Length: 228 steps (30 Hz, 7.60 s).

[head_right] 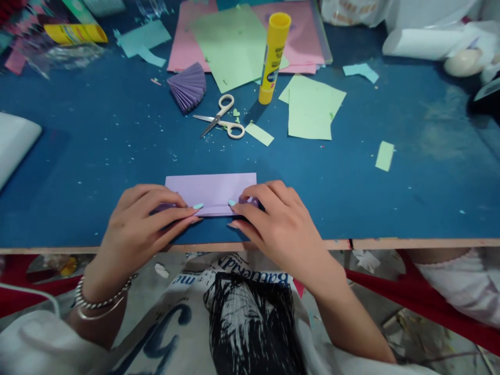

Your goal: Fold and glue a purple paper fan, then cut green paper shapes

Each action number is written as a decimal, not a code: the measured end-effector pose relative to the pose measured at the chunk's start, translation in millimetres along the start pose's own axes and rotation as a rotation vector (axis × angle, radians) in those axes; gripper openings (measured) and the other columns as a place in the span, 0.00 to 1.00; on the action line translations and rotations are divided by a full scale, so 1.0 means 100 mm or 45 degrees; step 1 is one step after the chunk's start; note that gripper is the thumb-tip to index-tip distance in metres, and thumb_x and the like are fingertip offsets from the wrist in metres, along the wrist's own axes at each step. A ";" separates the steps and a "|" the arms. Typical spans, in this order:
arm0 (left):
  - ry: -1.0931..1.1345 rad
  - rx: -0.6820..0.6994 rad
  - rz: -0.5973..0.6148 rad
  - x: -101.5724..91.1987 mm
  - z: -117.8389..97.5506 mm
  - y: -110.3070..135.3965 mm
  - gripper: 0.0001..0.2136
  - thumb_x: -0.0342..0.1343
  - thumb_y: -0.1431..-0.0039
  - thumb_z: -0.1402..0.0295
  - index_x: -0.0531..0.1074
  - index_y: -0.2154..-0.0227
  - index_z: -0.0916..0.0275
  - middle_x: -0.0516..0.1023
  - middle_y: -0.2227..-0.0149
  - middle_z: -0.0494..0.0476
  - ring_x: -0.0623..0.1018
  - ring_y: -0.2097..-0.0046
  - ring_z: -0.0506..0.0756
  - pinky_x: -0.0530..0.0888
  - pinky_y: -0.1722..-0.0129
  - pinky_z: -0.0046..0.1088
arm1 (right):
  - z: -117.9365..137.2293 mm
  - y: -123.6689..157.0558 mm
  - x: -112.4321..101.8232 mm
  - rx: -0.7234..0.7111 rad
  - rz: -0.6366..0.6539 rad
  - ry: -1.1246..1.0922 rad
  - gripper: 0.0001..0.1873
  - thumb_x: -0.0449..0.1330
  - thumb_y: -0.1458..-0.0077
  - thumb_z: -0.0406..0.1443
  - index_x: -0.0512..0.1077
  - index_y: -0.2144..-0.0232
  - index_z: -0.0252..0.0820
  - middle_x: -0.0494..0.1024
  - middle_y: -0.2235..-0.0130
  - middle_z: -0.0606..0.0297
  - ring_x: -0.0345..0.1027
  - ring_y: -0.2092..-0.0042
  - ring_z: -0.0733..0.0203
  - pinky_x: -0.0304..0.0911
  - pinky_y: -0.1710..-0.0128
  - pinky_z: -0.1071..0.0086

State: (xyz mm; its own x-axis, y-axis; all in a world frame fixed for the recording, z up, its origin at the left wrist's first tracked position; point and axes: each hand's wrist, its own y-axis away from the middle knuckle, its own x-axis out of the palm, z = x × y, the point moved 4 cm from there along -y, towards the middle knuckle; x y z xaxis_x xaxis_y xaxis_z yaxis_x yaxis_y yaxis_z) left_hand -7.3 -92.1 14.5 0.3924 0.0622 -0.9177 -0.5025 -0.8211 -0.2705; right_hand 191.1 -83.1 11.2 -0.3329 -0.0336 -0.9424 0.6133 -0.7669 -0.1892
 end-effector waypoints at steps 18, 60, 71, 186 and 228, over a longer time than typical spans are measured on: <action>0.338 -0.273 0.026 -0.09 0.04 -0.07 0.07 0.52 0.41 0.69 0.75 0.64 0.57 0.75 0.66 0.49 0.72 0.65 0.47 0.67 0.68 0.19 | -0.05 -0.12 -0.11 0.202 0.048 -0.629 0.09 0.54 0.43 0.34 0.72 0.62 0.44 0.72 0.65 0.65 0.64 0.63 0.66 0.60 0.66 0.72; -0.065 -0.244 -0.064 0.00 -0.10 0.06 0.11 0.55 0.45 0.67 0.73 0.58 0.58 0.73 0.60 0.57 0.69 0.58 0.57 0.68 0.60 0.35 | 0.05 -0.09 -0.03 0.110 -0.033 -0.123 0.08 0.55 0.44 0.36 0.74 0.69 0.42 0.67 0.61 0.57 0.57 0.61 0.57 0.59 0.66 0.64; 0.022 -0.194 -0.021 0.02 -0.20 0.12 0.06 0.53 0.42 0.70 0.72 0.63 0.62 0.75 0.63 0.57 0.70 0.60 0.55 0.66 0.60 0.35 | 0.11 -0.01 0.00 0.114 0.045 -0.233 0.09 0.52 0.42 0.33 0.70 0.62 0.39 0.70 0.63 0.59 0.59 0.61 0.59 0.59 0.63 0.65; 0.064 -0.245 -0.044 0.04 -0.04 0.11 0.07 0.54 0.44 0.63 0.71 0.70 0.60 0.73 0.63 0.55 0.69 0.60 0.55 0.66 0.59 0.36 | 0.18 -0.02 -0.02 0.064 0.098 -0.119 0.05 0.53 0.44 0.32 0.69 0.67 0.38 0.67 0.65 0.59 0.56 0.64 0.58 0.56 0.66 0.65; 0.010 -0.197 0.031 0.03 -0.14 0.07 0.10 0.49 0.40 0.72 0.72 0.59 0.59 0.72 0.62 0.55 0.68 0.60 0.53 0.67 0.61 0.28 | 0.08 -0.04 0.07 0.280 -0.196 -0.154 0.06 0.54 0.43 0.34 0.67 0.71 0.38 0.67 0.67 0.60 0.59 0.64 0.60 0.57 0.68 0.68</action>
State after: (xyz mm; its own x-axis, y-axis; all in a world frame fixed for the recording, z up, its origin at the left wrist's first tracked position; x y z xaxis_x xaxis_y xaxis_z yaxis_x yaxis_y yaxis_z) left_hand 1.2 -105.5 13.7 0.3877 0.0376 -0.9210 -0.3873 -0.9000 -0.1998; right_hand 181.0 -85.5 7.9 -0.5011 0.0277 -0.8649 0.3834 -0.8889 -0.2506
